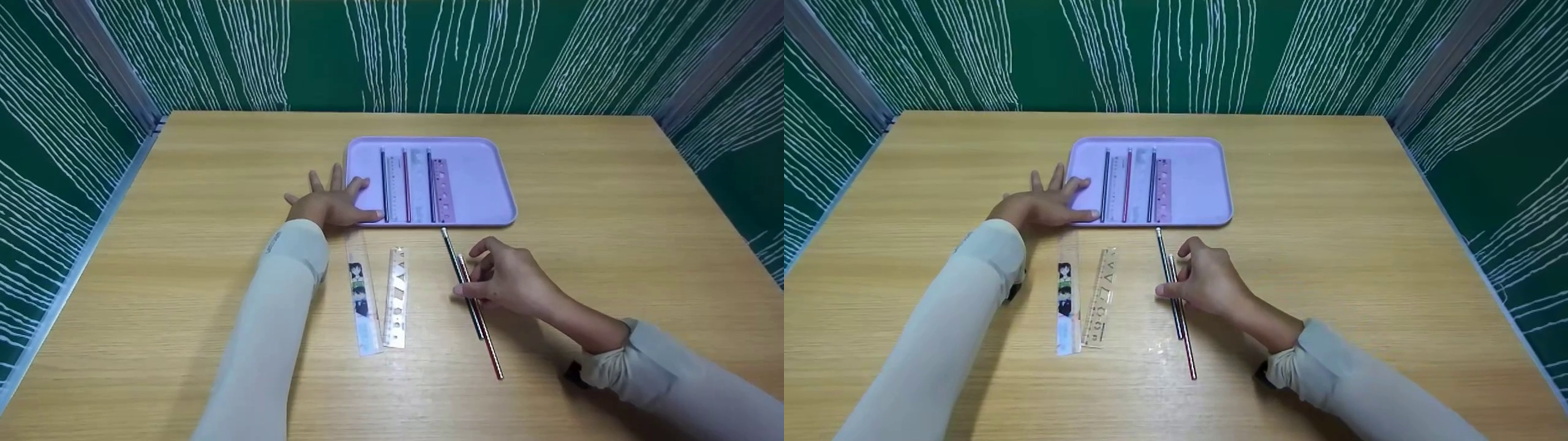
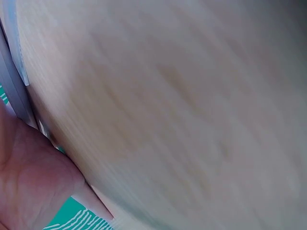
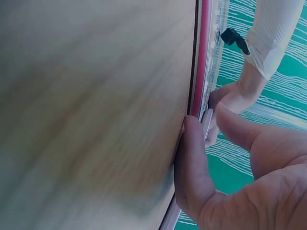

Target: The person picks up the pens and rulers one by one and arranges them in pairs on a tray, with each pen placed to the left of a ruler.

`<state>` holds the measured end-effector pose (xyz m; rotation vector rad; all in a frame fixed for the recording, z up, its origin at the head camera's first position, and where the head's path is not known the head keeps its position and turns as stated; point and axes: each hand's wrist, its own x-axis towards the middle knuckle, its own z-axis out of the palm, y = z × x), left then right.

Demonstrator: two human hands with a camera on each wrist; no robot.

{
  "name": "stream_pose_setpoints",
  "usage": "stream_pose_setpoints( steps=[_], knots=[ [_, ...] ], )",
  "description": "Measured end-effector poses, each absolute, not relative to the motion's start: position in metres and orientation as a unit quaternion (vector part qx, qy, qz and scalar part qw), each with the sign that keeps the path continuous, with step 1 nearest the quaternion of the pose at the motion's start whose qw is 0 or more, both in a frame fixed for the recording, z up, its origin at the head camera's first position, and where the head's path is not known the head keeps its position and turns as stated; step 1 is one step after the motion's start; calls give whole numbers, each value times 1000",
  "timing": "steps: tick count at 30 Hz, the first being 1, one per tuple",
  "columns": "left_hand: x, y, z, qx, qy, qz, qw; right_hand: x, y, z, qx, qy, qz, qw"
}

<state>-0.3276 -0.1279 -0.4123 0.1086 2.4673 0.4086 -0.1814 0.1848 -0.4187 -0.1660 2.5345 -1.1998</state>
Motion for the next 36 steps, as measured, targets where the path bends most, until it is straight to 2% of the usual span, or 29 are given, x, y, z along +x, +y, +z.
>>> stream_pose_setpoints(
  steps=[7, 13, 20, 25, 36],
  knots=[
    [-327, -128, -412, 40, 937, 151, 312, -177, 185, -419, -82, 916, -369, 138],
    [-326, -129, -413, 44, 937, 153, 312, -176, 185, -419, -69, 908, -384, 156],
    [-327, -129, -413, 42, 935, 159, 313, -176, 186, -419, -108, 928, -336, 120],
    [-328, -127, -412, 40, 937, 153, 312, -177, 186, -418, -112, 933, -323, 114],
    [-328, -127, -413, 39, 937, 152, 311, -179, 187, -418, -107, 929, -329, 133]
  ],
)
